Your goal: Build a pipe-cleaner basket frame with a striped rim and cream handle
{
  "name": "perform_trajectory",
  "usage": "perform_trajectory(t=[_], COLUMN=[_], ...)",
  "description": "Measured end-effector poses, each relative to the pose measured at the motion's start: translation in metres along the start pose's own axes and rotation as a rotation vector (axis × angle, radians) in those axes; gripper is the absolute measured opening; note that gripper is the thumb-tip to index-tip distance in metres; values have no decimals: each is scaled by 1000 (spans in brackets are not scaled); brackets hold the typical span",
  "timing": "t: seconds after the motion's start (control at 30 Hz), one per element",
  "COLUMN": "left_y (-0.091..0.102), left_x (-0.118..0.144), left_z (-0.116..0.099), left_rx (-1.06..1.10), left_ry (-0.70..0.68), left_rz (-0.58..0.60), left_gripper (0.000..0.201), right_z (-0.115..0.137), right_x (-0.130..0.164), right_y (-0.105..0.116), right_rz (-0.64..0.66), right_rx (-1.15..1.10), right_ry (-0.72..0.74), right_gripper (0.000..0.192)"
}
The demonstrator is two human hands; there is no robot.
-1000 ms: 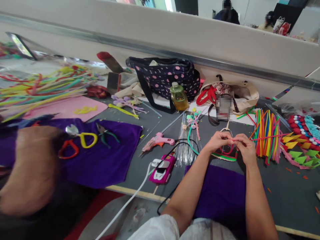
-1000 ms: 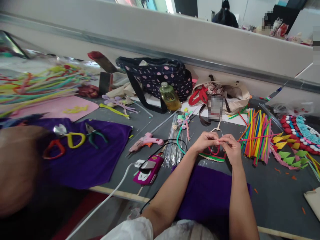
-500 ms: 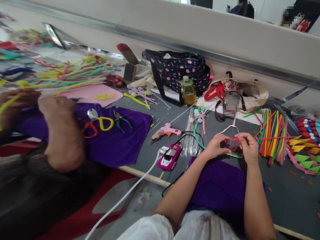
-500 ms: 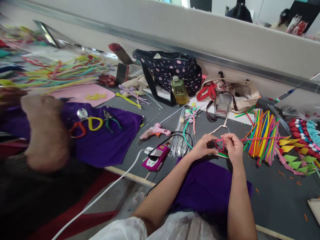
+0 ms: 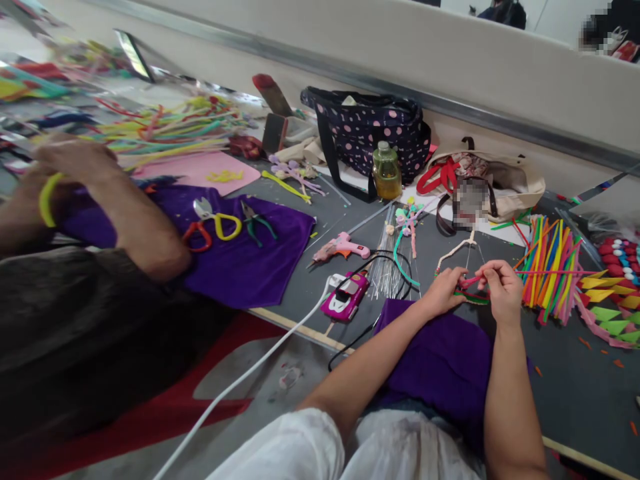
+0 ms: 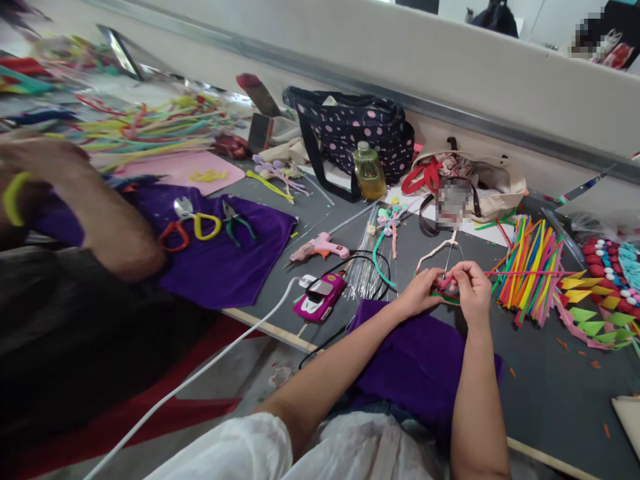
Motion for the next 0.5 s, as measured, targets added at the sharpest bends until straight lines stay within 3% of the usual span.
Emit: perform_trajectory(t=[0.23,0.5], left_y=[0,2], left_x=[-3,-3], left_z=[1,2], left_rx=[94,109], left_ry=[-43,-18], left_rz=[6,6], left_gripper=[54,45], right_z=[-5,1], right_x=[9,19], right_y=[6,1], right_rz=[64,228], right_rx=[10,51], right_ry=[-64,-80], right_gripper=[16,16])
Point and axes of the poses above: each hand's wrist, its own x-axis away from the middle knuckle, its own y-axis out of the back of the hand, z = x × y, the point moved 9 cm from there along -x, towards the middle knuckle, and after that the axes turned 13 degrees about z, right-handed, at the moved point
